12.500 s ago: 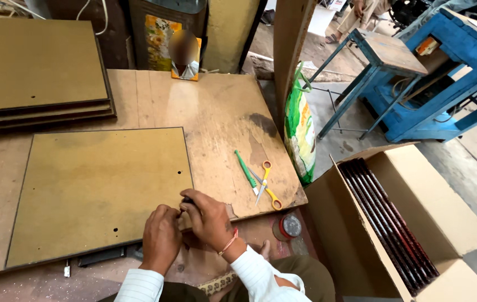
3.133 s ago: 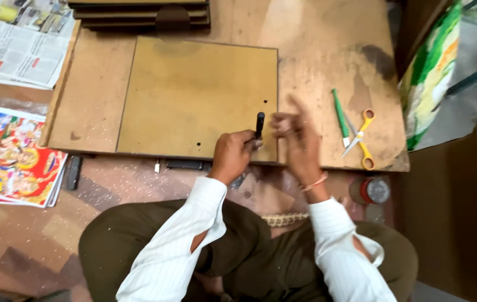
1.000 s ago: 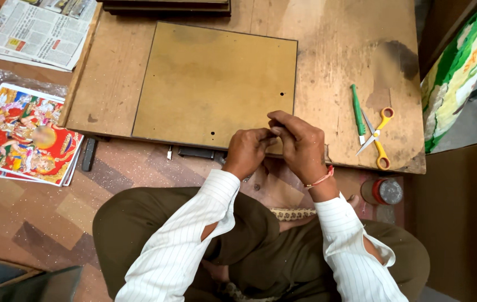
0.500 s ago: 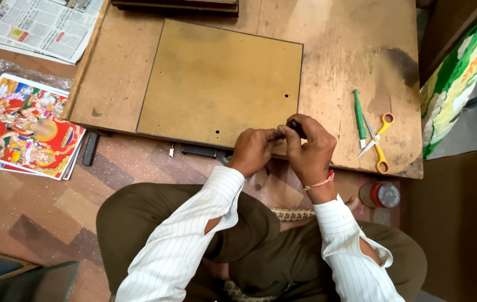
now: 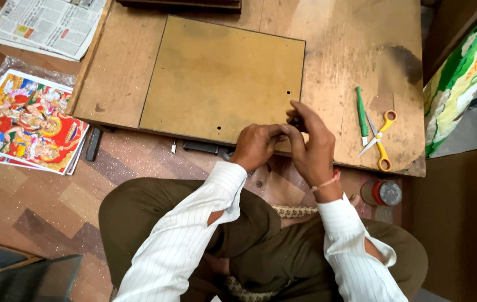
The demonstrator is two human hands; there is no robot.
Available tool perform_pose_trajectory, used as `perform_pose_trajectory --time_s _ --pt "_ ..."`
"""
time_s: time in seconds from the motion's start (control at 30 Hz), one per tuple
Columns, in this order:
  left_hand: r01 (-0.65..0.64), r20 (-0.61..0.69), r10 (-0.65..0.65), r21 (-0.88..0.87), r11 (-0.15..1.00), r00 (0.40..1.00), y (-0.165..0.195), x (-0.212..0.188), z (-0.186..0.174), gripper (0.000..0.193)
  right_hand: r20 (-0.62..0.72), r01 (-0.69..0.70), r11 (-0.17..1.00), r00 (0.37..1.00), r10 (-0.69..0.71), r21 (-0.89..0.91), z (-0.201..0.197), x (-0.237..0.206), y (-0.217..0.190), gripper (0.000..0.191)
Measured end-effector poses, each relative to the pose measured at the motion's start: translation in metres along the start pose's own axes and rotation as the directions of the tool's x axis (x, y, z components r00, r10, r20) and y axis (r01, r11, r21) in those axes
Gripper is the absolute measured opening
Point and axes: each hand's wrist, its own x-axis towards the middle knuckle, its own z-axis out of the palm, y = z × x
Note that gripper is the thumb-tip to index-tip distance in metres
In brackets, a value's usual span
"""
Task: The person sits on the floor at a low workbench and uses a screwdriver to drive screws into the edges of hardboard panel backs, repositioning the panel between screws and setting finished panels aside.
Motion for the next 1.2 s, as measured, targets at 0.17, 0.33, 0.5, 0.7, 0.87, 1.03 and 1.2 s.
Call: perform_pose_trajectory --time_s 0.17,0.33,0.5,0.7,0.87,1.03,1.2 --pt "0.084 0.04 -0.085 0.012 0.996 0.996 0.002 0.0 0.001 0.011 0.009 -0.007 1.0 1.0 0.008 -0.017 -0.004 0.002 -0.002 0.018" --pt "0.121 0.03 -0.12 -0.017 0.993 0.992 0.0 -0.001 0.002 0.015 -0.047 -0.036 0.998 0.998 0.033 -0.05 0.001 0.003 0.002 0.013" --pt "0.088 0.021 -0.087 -0.055 0.995 0.996 -0.003 0.0 0.003 0.017 -0.07 -0.12 0.991 0.991 0.117 -0.053 0.002 0.002 0.006 0.017" --pt "0.062 -0.01 -0.064 -0.168 0.984 0.998 -0.007 -0.002 0.006 0.019 -0.089 -0.117 0.993 0.989 0.114 -0.032 0.005 0.002 0.007 0.021" --pt "0.035 -0.005 -0.035 -0.125 0.992 0.999 -0.008 -0.001 0.005 0.022 -0.095 -0.178 0.983 0.98 0.173 -0.048 0.008 0.0 0.001 0.024" --pt "0.049 -0.002 -0.05 -0.105 0.993 0.999 -0.003 0.0 0.003 0.015 0.036 -0.147 0.978 0.989 0.143 0.147 -0.002 -0.001 -0.001 0.027" --pt "0.065 0.0 -0.065 -0.061 0.996 0.998 -0.002 0.0 0.004 0.014 0.0 -0.127 0.992 0.992 0.127 0.025 -0.001 0.001 0.002 0.02"
